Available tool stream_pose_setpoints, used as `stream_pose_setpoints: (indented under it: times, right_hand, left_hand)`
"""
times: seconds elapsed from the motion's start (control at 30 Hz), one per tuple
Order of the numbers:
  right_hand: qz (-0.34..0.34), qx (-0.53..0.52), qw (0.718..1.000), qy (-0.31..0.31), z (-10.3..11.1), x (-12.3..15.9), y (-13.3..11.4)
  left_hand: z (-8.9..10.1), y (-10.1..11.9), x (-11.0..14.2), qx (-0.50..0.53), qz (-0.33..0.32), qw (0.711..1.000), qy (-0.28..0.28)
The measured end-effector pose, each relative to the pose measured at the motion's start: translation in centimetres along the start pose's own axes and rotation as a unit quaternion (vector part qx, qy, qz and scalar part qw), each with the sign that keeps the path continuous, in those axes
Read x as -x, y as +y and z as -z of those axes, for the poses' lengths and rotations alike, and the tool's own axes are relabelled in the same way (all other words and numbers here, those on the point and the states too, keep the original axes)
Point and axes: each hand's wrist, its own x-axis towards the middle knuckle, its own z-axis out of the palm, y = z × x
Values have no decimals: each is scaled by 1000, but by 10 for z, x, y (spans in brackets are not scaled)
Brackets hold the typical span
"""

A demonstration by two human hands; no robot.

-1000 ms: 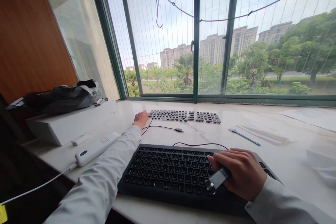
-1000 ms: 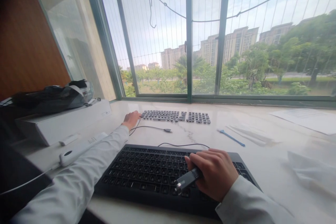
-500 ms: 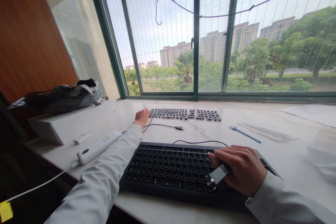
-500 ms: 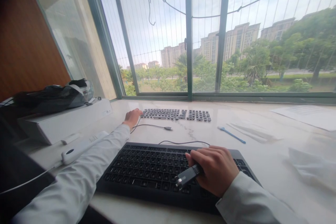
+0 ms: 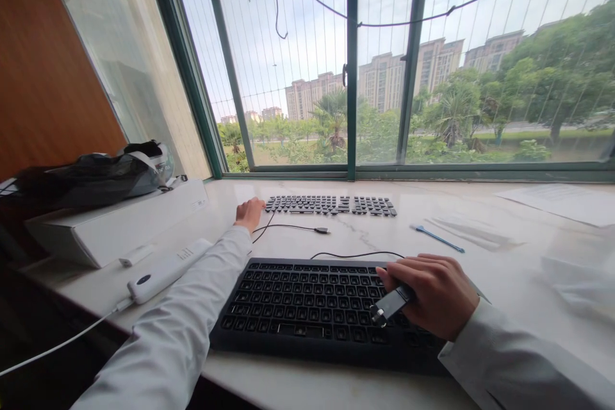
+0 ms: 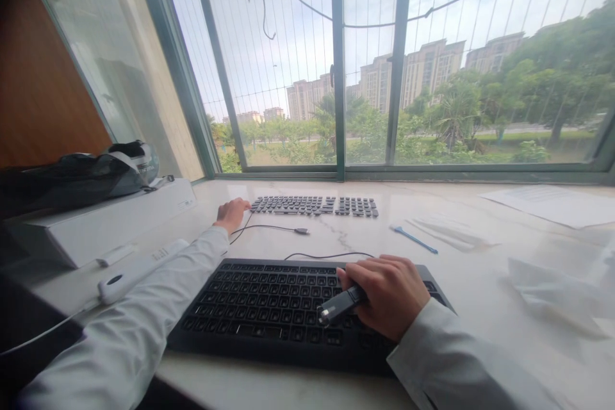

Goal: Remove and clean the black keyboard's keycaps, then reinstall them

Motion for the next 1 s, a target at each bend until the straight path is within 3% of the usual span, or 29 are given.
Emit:
stream_pose_setpoints:
  times: [0.13, 0.3, 0.5, 0.8, 1.0]
  right_hand:
    - [-146, 83, 984, -53, 12, -5, 24]
    - [-334, 148, 918, -155, 22, -7, 57]
    - [-434, 134, 862, -227, 12, 0, 82]
    - [-418, 109, 842, -324, 2, 13, 107]
    - [-340, 83, 873, -339, 6, 17, 126]
  left_hand:
    - [-4, -2, -1, 5, -2, 1000, 5]
    - [-4, -4, 0, 14, 0, 1000, 2]
    - [-1, -5, 1, 22, -1, 1000, -4]
    - [-2, -5, 0, 26, 0, 1000, -5]
    - [-1, -3, 0, 36, -9, 999, -4]
